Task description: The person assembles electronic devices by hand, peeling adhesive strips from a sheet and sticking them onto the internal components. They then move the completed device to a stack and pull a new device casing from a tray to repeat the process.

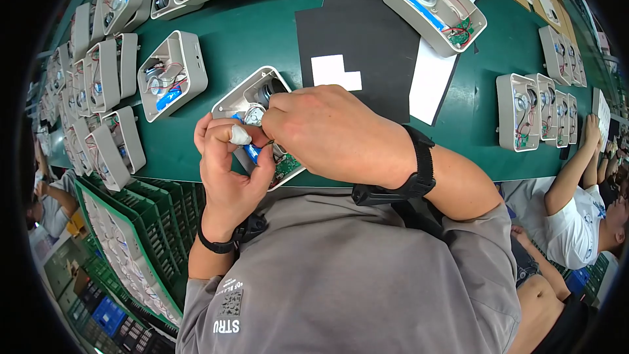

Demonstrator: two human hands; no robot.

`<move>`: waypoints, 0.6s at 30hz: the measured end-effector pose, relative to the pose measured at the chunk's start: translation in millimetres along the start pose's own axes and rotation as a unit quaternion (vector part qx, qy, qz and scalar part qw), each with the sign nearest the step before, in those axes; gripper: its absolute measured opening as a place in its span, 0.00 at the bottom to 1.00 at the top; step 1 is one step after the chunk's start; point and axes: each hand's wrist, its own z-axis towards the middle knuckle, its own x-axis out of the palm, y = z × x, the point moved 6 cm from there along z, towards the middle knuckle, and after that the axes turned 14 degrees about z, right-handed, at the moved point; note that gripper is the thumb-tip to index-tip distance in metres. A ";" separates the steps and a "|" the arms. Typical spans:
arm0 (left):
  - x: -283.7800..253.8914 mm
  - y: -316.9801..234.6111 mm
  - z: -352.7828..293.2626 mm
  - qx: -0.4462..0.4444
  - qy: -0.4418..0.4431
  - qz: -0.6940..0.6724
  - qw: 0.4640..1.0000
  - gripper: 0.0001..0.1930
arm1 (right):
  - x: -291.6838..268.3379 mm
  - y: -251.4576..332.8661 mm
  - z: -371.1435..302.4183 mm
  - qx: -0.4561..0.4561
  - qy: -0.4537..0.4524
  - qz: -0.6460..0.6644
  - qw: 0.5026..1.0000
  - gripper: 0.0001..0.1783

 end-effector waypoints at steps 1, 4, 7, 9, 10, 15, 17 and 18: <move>0.1 -1.6 1.1 0.005 0.005 0.005 1.000 0.22 | -0.8 -0.4 -0.5 0.001 0.000 0.001 1.000 0.06; -1.3 -2.2 2.0 0.003 0.003 0.007 1.000 0.21 | 0.3 -1.9 -0.8 0.011 0.023 -0.006 1.000 0.06; -1.9 -3.5 4.3 0.000 0.011 0.007 1.000 0.20 | 1.4 -1.5 0.0 0.016 0.031 -0.018 0.999 0.05; -1.1 -4.0 5.0 -0.008 0.023 0.012 1.000 0.19 | 2.5 -0.8 0.8 0.016 0.036 -0.025 0.999 0.05; -1.2 -4.4 4.8 -0.009 0.023 0.012 1.000 0.19 | 2.7 -0.2 1.2 0.019 0.036 -0.029 0.999 0.05; 0.6 -6.2 7.0 0.002 0.027 0.019 0.999 0.19 | 7.3 0.3 -3.9 -0.003 -0.016 -0.032 0.999 0.03; 1.3 -7.1 1.4 -0.008 0.019 0.021 1.000 0.20 | 1.5 3.6 -5.1 -0.020 -0.042 -0.029 0.999 0.03; -0.2 -7.1 -1.9 -0.003 0.019 0.023 1.000 0.20 | -7.7 4.0 -5.8 0.005 -0.067 0.053 0.996 0.04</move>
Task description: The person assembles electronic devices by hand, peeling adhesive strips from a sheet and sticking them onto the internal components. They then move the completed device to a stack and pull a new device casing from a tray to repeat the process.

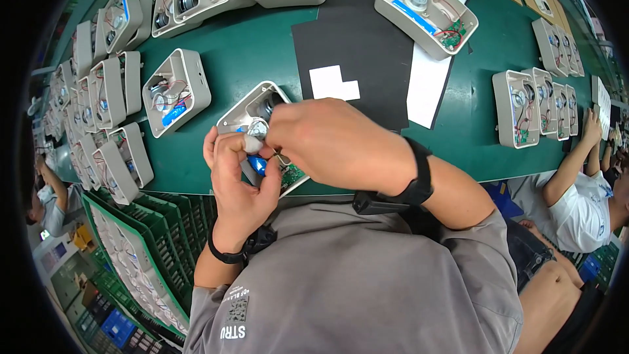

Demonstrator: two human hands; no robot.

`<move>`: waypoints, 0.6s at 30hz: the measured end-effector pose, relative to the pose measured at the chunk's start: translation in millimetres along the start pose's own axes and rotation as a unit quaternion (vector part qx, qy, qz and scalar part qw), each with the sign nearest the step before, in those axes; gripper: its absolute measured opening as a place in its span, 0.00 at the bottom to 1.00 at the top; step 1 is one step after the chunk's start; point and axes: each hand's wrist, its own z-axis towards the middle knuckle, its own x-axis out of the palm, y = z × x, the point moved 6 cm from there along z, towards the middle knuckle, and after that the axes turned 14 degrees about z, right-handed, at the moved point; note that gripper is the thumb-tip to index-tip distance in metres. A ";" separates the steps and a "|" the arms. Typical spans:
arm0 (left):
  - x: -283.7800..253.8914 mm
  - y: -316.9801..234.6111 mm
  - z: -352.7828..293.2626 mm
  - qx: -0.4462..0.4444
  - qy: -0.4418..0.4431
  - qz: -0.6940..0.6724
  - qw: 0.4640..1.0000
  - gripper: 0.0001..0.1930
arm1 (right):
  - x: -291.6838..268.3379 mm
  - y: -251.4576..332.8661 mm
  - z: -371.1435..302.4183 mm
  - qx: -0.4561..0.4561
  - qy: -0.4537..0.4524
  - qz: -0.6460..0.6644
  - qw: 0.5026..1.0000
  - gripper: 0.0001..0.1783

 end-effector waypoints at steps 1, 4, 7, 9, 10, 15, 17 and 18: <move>-1.0 3.8 -3.6 -0.019 0.008 0.002 1.000 0.21 | -8.7 0.6 -0.4 0.028 -0.026 0.081 0.996 0.05; -9.3 4.4 -14.1 -0.057 0.024 0.012 0.998 0.23 | -17.2 -3.4 -13.8 0.094 -0.070 0.127 0.985 0.07; -23.3 -15.3 -15.3 -0.045 0.065 0.009 0.997 0.26 | -17.5 -10.6 -26.4 0.179 -0.114 0.053 0.976 0.09; -37.3 -17.9 -17.0 -0.054 0.087 -0.020 0.995 0.27 | -7.5 -11.9 -26.6 0.132 -0.128 0.010 0.983 0.08; -43.1 -16.1 -17.4 -0.066 0.105 -0.049 0.991 0.28 | -5.5 -10.5 -27.0 0.109 -0.135 -0.013 0.985 0.07; -41.5 38.0 14.8 -0.132 -0.007 -0.017 0.991 0.34 | -4.4 -7.7 -10.6 0.081 -0.109 -0.097 0.986 0.07; -24.6 60.4 23.8 -0.173 0.015 -0.134 0.976 0.32 | -1.7 -4.6 -10.2 0.092 -0.094 -0.092 0.987 0.06; -17.6 66.3 26.8 -0.187 0.026 -0.174 0.966 0.32 | -1.3 -6.9 -10.3 0.103 -0.087 -0.088 0.987 0.06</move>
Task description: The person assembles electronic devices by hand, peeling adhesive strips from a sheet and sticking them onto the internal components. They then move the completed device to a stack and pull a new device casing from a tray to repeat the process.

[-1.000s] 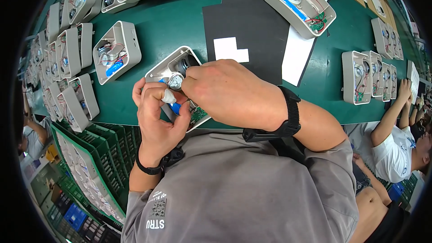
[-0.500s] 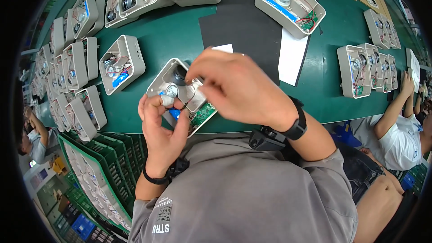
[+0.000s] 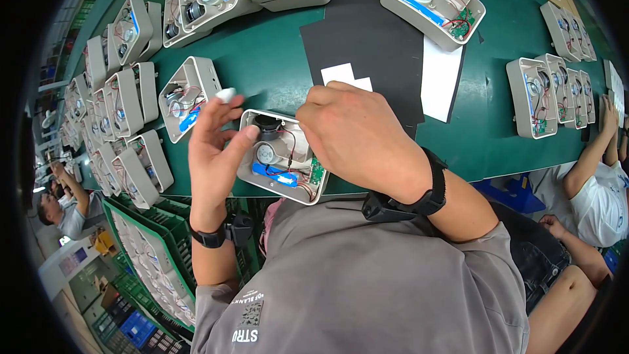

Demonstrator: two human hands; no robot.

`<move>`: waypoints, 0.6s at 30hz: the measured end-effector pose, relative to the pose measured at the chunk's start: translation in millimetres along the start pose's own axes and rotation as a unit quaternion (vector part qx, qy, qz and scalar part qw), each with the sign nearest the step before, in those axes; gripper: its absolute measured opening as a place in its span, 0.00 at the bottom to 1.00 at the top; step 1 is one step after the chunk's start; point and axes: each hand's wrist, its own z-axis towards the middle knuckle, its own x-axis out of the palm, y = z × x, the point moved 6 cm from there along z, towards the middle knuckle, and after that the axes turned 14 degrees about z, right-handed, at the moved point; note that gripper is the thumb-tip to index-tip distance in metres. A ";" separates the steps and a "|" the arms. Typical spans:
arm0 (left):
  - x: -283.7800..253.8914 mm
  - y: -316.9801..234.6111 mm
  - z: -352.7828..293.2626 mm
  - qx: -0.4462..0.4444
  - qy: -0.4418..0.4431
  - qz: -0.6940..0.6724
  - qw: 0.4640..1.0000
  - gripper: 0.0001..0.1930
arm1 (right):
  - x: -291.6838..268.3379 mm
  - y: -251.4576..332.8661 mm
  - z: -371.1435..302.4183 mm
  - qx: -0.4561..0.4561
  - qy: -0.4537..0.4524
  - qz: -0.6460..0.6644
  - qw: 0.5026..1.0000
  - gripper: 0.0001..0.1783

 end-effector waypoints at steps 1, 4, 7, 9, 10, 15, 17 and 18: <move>7.9 5.0 1.3 -0.044 0.042 -0.047 0.997 0.29 | -0.3 -1.5 0.4 0.001 -0.001 0.002 1.000 0.06; 28.3 11.5 0.3 -0.132 0.133 -0.140 0.972 0.24 | 1.2 -3.7 -1.6 -0.013 0.000 0.006 1.000 0.05; 29.3 5.1 2.4 -0.118 0.111 -0.125 0.979 0.17 | -0.1 -6.2 -0.8 -0.024 -0.017 0.017 0.999 0.05; 31.2 4.0 2.8 -0.129 0.117 -0.127 0.977 0.17 | 0.2 -6.0 -2.5 -0.028 -0.023 0.025 0.999 0.05; 32.3 3.6 2.8 -0.137 0.120 -0.130 0.975 0.17 | 0.1 -5.7 -3.5 -0.031 -0.027 0.033 0.999 0.05; 32.9 0.4 10.4 -0.188 0.174 -0.111 0.960 0.17 | 1.8 -7.2 -5.5 -0.033 -0.034 0.062 0.997 0.05; 33.2 1.2 11.3 -0.194 0.178 -0.110 0.958 0.17 | 3.9 -8.3 -5.9 -0.029 -0.032 0.069 0.997 0.05; 33.5 1.8 10.8 -0.198 0.182 -0.111 0.957 0.17 | 5.0 -8.5 -6.6 -0.030 -0.041 0.068 0.996 0.05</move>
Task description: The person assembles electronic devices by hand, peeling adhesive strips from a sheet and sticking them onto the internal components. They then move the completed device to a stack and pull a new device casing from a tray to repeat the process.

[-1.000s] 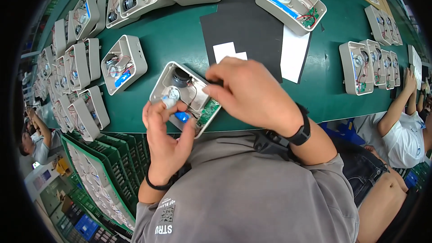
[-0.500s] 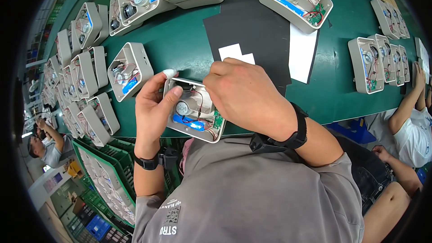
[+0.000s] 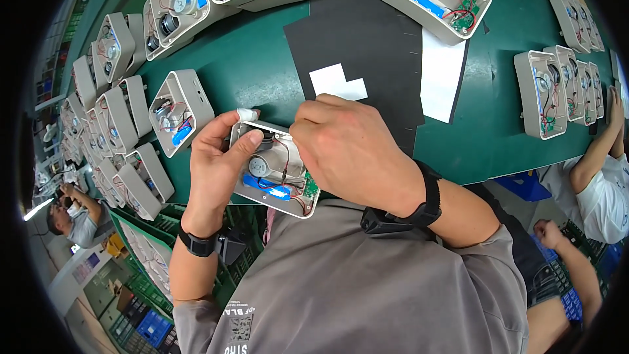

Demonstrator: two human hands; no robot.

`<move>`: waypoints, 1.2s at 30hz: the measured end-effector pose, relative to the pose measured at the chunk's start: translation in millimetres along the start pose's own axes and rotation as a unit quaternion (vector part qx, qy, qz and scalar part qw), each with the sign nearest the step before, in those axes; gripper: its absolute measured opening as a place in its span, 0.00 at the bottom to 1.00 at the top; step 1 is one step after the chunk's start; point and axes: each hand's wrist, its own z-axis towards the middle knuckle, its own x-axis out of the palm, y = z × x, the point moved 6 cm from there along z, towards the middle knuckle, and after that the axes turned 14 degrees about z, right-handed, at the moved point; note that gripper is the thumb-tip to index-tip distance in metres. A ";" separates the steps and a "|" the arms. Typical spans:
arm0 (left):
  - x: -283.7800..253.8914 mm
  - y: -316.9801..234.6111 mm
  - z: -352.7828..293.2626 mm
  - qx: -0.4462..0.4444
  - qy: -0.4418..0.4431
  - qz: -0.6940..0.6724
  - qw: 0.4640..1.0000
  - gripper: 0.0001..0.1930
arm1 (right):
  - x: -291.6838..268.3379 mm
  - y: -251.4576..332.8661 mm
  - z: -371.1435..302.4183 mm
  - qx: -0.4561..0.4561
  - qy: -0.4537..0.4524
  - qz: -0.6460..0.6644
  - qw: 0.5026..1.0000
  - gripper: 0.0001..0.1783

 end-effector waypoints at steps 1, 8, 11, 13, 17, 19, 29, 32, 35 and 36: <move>0.2 1.0 0.0 -0.004 0.004 -0.001 1.000 0.17 | 1.0 -0.1 -0.5 -0.001 -0.009 -0.002 1.000 0.04; -3.2 12.8 -1.1 0.030 -0.018 -0.021 0.999 0.16 | 7.1 5.7 11.0 0.022 0.018 -0.080 0.996 0.02; -0.8 6.9 3.0 0.039 -0.022 -0.026 0.999 0.18 | 10.2 5.9 15.8 0.035 0.052 -0.136 0.989 0.04; 3.1 0.8 3.3 0.036 -0.020 -0.034 0.999 0.20 | 7.5 6.9 13.7 0.018 0.033 -0.142 0.989 0.05; -12.4 -13.2 -20.2 0.180 -0.132 -0.040 0.974 0.27 | -6.2 18.5 1.5 0.018 0.009 -0.149 0.989 0.06; -43.6 -6.9 -37.5 0.260 -0.267 0.087 0.924 0.27 | -57.0 13.7 -7.8 0.032 -0.018 -0.188 0.981 0.06; -39.7 -16.6 -11.8 0.275 -0.409 0.387 0.779 0.22 | -384.3 -86.8 -84.0 0.235 -0.277 -0.336 0.869 0.16; -36.2 -22.3 -11.0 0.264 -0.427 0.417 0.758 0.20 | -430.1 -149.5 -82.5 0.234 -0.258 -0.435 0.831 0.18; -32.5 -27.6 -16.7 0.258 -0.441 0.459 0.727 0.18 | -472.5 -212.0 -99.7 0.287 -0.231 -0.480 0.796 0.18; -27.0 -31.2 -10.1 0.276 -0.423 0.442 0.741 0.17 | -494.8 -224.4 -121.7 0.272 -0.238 -0.528 0.769 0.17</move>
